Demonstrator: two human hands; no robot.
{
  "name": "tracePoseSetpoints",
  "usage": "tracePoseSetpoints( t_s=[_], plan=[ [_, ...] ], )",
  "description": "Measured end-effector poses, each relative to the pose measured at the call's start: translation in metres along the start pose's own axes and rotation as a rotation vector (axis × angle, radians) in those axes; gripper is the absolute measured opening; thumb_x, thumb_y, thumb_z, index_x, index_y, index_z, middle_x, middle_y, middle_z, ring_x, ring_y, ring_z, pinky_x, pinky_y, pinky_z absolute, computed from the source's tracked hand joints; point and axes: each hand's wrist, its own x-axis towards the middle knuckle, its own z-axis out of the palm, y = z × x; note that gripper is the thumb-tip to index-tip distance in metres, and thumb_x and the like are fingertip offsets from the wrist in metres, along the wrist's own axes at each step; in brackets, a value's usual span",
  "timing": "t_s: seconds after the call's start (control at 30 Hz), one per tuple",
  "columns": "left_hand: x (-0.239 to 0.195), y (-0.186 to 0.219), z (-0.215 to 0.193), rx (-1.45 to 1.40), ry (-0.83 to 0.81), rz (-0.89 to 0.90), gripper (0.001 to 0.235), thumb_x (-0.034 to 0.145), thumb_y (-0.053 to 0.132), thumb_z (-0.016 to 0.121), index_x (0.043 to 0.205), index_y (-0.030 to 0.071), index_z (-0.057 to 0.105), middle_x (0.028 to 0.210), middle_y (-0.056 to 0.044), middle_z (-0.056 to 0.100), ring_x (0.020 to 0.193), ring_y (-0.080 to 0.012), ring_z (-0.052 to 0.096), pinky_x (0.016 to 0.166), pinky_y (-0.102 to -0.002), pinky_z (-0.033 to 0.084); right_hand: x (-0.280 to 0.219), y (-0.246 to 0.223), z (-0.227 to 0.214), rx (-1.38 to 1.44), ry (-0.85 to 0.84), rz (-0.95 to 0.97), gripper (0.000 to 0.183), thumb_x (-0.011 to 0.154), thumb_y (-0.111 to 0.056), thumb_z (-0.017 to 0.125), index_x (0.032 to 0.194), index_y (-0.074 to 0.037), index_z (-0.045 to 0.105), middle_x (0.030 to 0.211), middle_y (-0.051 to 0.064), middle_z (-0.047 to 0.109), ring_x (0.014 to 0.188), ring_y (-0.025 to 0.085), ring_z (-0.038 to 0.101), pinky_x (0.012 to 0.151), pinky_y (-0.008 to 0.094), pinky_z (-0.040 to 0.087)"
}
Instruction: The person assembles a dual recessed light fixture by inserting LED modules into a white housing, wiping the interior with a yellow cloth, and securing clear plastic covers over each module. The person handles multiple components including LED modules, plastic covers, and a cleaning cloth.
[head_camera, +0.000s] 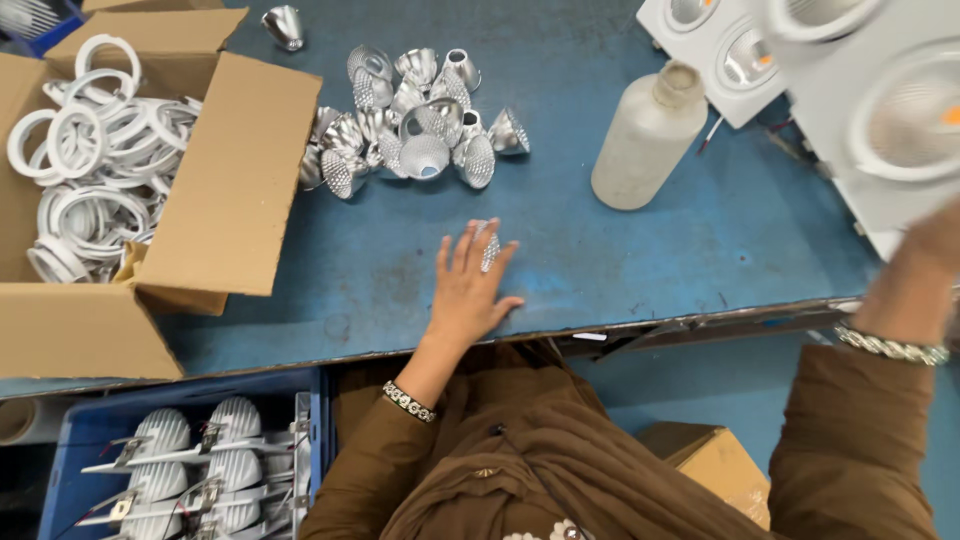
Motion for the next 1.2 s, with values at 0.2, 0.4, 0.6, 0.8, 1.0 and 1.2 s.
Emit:
tracePoseSetpoints(
  t_s=[0.2, 0.4, 0.6, 0.8, 1.0, 1.2],
  plan=[
    [-0.013, -0.04, 0.024, -0.109, 0.169, -0.284, 0.061, 0.093, 0.036, 0.071, 0.148, 0.02, 0.052, 0.163, -0.025, 0.027, 0.15, -0.047, 0.027, 0.12, -0.057, 0.029, 0.012, 0.028, 0.062, 0.115, -0.055, 0.003, 0.026, 0.107, 0.009, 0.075, 0.13, 0.012, 0.063, 0.128, 0.017, 0.074, 0.112, 0.021, 0.07, 0.105, 0.036, 0.061],
    [-0.011, -0.032, 0.023, -0.028, 0.117, -0.308, 0.064, 0.093, 0.032, 0.066, 0.153, 0.022, 0.045, 0.161, -0.031, 0.022, 0.145, -0.0511, 0.026, 0.113, -0.06, 0.028, -0.006, 0.076, 0.147, 0.128, -0.156, 0.067, 0.02, 0.105, 0.004, 0.076, 0.122, 0.008, 0.066, 0.117, 0.01, 0.075, 0.104, 0.016, 0.069, 0.097, 0.03, 0.056],
    [-0.002, -0.037, 0.016, -0.057, 0.119, -0.331, 0.06, 0.096, 0.026, 0.064, 0.152, 0.024, 0.045, 0.161, -0.029, 0.024, 0.147, -0.0492, 0.027, 0.115, -0.06, 0.027, -0.024, 0.167, 0.232, 0.129, -0.137, 0.027, 0.015, 0.103, -0.003, 0.076, 0.109, 0.008, 0.069, 0.103, 0.009, 0.075, 0.091, 0.015, 0.066, 0.086, 0.03, 0.057],
    [-0.001, -0.035, 0.018, -0.085, 0.132, -0.342, 0.061, 0.094, 0.02, 0.066, 0.151, 0.027, 0.048, 0.16, -0.028, 0.027, 0.147, -0.0493, 0.029, 0.117, -0.062, 0.025, -0.029, 0.264, 0.288, 0.01, -0.09, 0.058, 0.045, 0.11, -0.011, 0.067, 0.146, 0.009, 0.049, 0.14, 0.025, 0.065, 0.128, 0.031, 0.065, 0.112, 0.039, 0.047],
    [-0.002, -0.035, 0.017, -0.123, 0.112, -0.348, 0.06, 0.093, 0.018, 0.067, 0.15, 0.028, 0.049, 0.159, -0.031, 0.028, 0.146, -0.0526, 0.027, 0.115, -0.065, 0.024, -0.015, 0.313, 0.272, -0.146, -0.299, 0.02, 0.068, 0.125, -0.023, 0.063, 0.162, 0.01, 0.018, 0.166, 0.031, 0.037, 0.157, 0.038, 0.042, 0.132, 0.043, 0.028],
    [-0.004, -0.038, 0.023, -0.176, 0.206, -0.35, 0.058, 0.095, 0.011, 0.067, 0.149, 0.03, 0.054, 0.161, -0.028, 0.031, 0.147, -0.0498, 0.035, 0.117, -0.057, 0.035, -0.023, 0.268, 0.234, -0.455, -0.509, 0.3, 0.057, 0.114, -0.017, 0.057, 0.154, 0.013, 0.029, 0.154, 0.031, 0.044, 0.139, 0.039, 0.049, 0.114, 0.043, 0.036]
  ],
)
